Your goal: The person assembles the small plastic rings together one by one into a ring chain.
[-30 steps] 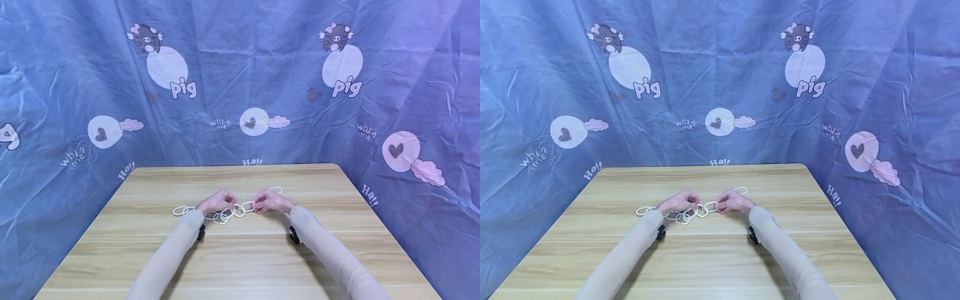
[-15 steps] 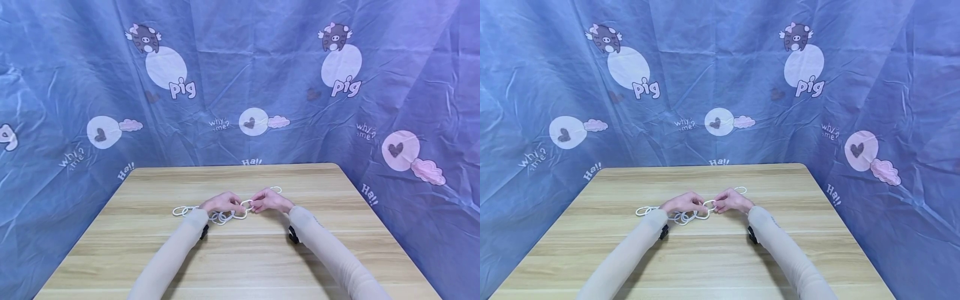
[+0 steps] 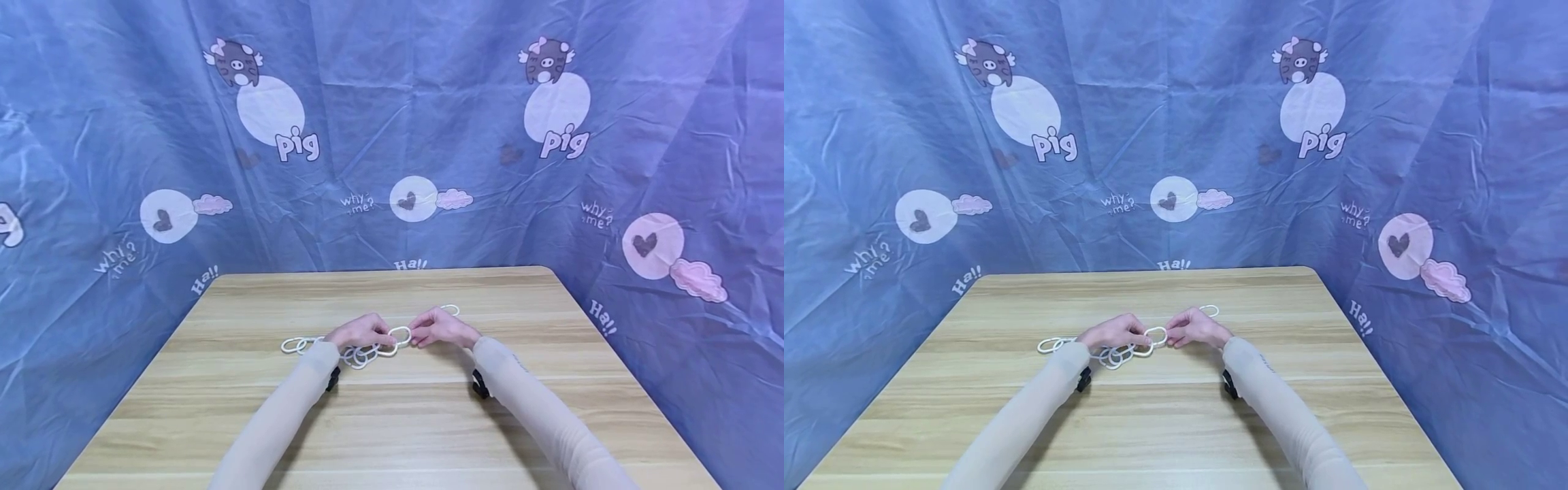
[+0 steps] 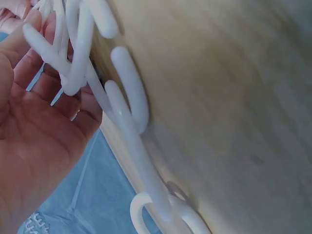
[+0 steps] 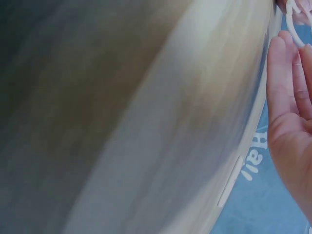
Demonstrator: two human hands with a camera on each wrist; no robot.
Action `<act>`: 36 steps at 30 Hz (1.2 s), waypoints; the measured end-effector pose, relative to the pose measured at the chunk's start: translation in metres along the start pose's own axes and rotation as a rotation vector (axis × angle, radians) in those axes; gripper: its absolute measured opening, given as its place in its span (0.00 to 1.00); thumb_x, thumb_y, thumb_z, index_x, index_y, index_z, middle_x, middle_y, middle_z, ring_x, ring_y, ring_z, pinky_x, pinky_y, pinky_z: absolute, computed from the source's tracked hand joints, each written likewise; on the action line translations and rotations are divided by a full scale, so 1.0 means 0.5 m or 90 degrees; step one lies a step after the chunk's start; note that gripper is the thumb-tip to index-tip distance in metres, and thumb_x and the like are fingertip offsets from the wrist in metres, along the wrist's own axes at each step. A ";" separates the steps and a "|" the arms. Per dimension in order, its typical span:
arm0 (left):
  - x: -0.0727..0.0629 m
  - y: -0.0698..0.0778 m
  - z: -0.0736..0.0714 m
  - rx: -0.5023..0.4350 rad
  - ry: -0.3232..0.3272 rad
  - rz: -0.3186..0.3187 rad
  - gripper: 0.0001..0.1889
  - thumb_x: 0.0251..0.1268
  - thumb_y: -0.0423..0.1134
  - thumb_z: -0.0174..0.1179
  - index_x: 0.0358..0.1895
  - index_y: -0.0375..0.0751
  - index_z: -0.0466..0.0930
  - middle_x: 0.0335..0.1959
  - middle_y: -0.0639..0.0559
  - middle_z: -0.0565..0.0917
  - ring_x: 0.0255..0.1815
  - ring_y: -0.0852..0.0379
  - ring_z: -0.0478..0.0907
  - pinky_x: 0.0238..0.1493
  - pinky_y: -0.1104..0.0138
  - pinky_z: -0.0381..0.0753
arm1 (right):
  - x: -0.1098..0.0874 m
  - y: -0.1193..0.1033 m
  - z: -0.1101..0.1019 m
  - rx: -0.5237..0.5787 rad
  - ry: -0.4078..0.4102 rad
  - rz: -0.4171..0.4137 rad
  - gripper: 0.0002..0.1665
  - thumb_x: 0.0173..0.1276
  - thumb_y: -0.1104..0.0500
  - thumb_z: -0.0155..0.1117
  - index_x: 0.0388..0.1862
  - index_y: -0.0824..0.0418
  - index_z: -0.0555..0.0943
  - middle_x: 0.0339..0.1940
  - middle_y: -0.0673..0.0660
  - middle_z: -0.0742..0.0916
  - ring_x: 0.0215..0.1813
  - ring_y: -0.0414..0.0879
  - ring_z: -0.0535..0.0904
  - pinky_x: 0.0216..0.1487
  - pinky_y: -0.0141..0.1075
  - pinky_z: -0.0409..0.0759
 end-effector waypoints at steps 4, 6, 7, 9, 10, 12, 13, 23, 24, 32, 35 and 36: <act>-0.004 -0.003 0.002 -0.046 -0.007 -0.008 0.12 0.67 0.41 0.62 0.30 0.36 0.85 0.20 0.55 0.77 0.21 0.63 0.68 0.24 0.74 0.67 | -0.006 0.010 -0.020 -0.012 0.010 0.000 0.18 0.67 0.69 0.62 0.54 0.76 0.78 0.44 0.70 0.87 0.40 0.50 0.87 0.47 0.43 0.85; -0.006 -0.006 0.003 -0.069 -0.010 -0.016 0.11 0.67 0.41 0.62 0.30 0.36 0.85 0.20 0.54 0.76 0.21 0.62 0.69 0.24 0.73 0.67 | -0.010 0.015 -0.034 -0.021 0.019 -0.002 0.17 0.67 0.69 0.63 0.54 0.75 0.79 0.44 0.69 0.87 0.40 0.50 0.86 0.47 0.43 0.85; -0.008 -0.008 0.003 -0.078 -0.011 -0.021 0.11 0.66 0.41 0.63 0.30 0.37 0.85 0.20 0.55 0.77 0.21 0.62 0.69 0.24 0.73 0.67 | -0.011 0.017 -0.042 -0.026 0.023 -0.002 0.17 0.67 0.68 0.63 0.54 0.74 0.79 0.45 0.69 0.87 0.40 0.50 0.86 0.47 0.43 0.85; -0.011 -0.012 0.003 -0.089 -0.014 -0.032 0.11 0.66 0.42 0.63 0.30 0.38 0.86 0.19 0.55 0.77 0.21 0.62 0.68 0.23 0.73 0.67 | -0.014 0.021 -0.058 -0.036 0.034 0.001 0.18 0.67 0.67 0.63 0.54 0.74 0.79 0.45 0.68 0.87 0.40 0.49 0.86 0.47 0.43 0.85; -0.012 -0.013 0.003 -0.093 -0.017 -0.036 0.11 0.65 0.42 0.64 0.30 0.39 0.87 0.19 0.55 0.77 0.20 0.62 0.68 0.23 0.73 0.67 | -0.016 0.023 -0.068 -0.042 0.041 0.003 0.17 0.67 0.67 0.63 0.53 0.74 0.79 0.45 0.68 0.88 0.41 0.49 0.86 0.47 0.42 0.85; -0.013 -0.015 0.004 -0.101 -0.022 -0.041 0.11 0.65 0.43 0.64 0.30 0.39 0.87 0.19 0.55 0.78 0.20 0.61 0.67 0.22 0.73 0.66 | -0.020 0.025 -0.085 -0.050 0.056 0.007 0.18 0.67 0.66 0.64 0.53 0.74 0.79 0.45 0.66 0.88 0.40 0.48 0.85 0.46 0.41 0.85; -0.014 -0.015 0.005 -0.107 -0.026 -0.042 0.11 0.65 0.43 0.64 0.30 0.39 0.87 0.19 0.55 0.78 0.20 0.61 0.67 0.22 0.73 0.65 | -0.023 0.024 -0.094 -0.055 0.064 0.006 0.18 0.67 0.66 0.64 0.53 0.74 0.79 0.45 0.66 0.88 0.40 0.47 0.85 0.46 0.41 0.85; -0.017 -0.017 0.011 -0.121 -0.036 -0.050 0.12 0.65 0.46 0.64 0.33 0.40 0.87 0.21 0.56 0.78 0.22 0.61 0.68 0.25 0.73 0.67 | -0.047 0.022 -0.156 -0.078 0.124 0.005 0.19 0.67 0.66 0.65 0.55 0.73 0.79 0.59 0.68 0.82 0.46 0.47 0.84 0.47 0.41 0.84; -0.017 -0.019 0.011 -0.123 -0.037 -0.055 0.12 0.64 0.47 0.64 0.33 0.41 0.88 0.21 0.56 0.79 0.22 0.61 0.69 0.25 0.73 0.68 | -0.048 0.023 -0.161 -0.084 0.129 0.005 0.19 0.67 0.66 0.64 0.55 0.73 0.79 0.61 0.68 0.80 0.46 0.47 0.84 0.48 0.40 0.84; -0.013 -0.037 0.011 -0.195 -0.024 -0.091 0.11 0.62 0.46 0.66 0.35 0.41 0.88 0.24 0.53 0.85 0.23 0.62 0.75 0.27 0.72 0.74 | -0.059 0.039 -0.203 -0.125 0.168 -0.014 0.17 0.65 0.70 0.63 0.52 0.76 0.79 0.55 0.71 0.83 0.36 0.41 0.79 0.36 0.32 0.80; -0.012 -0.039 0.010 -0.202 -0.013 -0.103 0.11 0.62 0.45 0.67 0.36 0.41 0.88 0.26 0.51 0.87 0.23 0.62 0.77 0.28 0.72 0.76 | -0.064 0.050 -0.218 -0.126 0.181 -0.016 0.16 0.66 0.69 0.63 0.51 0.77 0.79 0.45 0.67 0.86 0.31 0.40 0.77 0.31 0.30 0.77; -0.012 -0.039 0.009 -0.201 -0.010 -0.106 0.11 0.62 0.45 0.67 0.37 0.41 0.88 0.26 0.51 0.87 0.23 0.62 0.77 0.27 0.72 0.76 | -0.066 0.055 -0.224 -0.117 0.189 -0.009 0.16 0.65 0.69 0.63 0.51 0.76 0.80 0.42 0.66 0.87 0.29 0.40 0.76 0.30 0.29 0.76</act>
Point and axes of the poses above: each hand's wrist, its own x-axis towards the middle knuckle, its own z-axis out of the palm, y = z × x, the point moved 9 cm from there along x, towards the middle knuckle
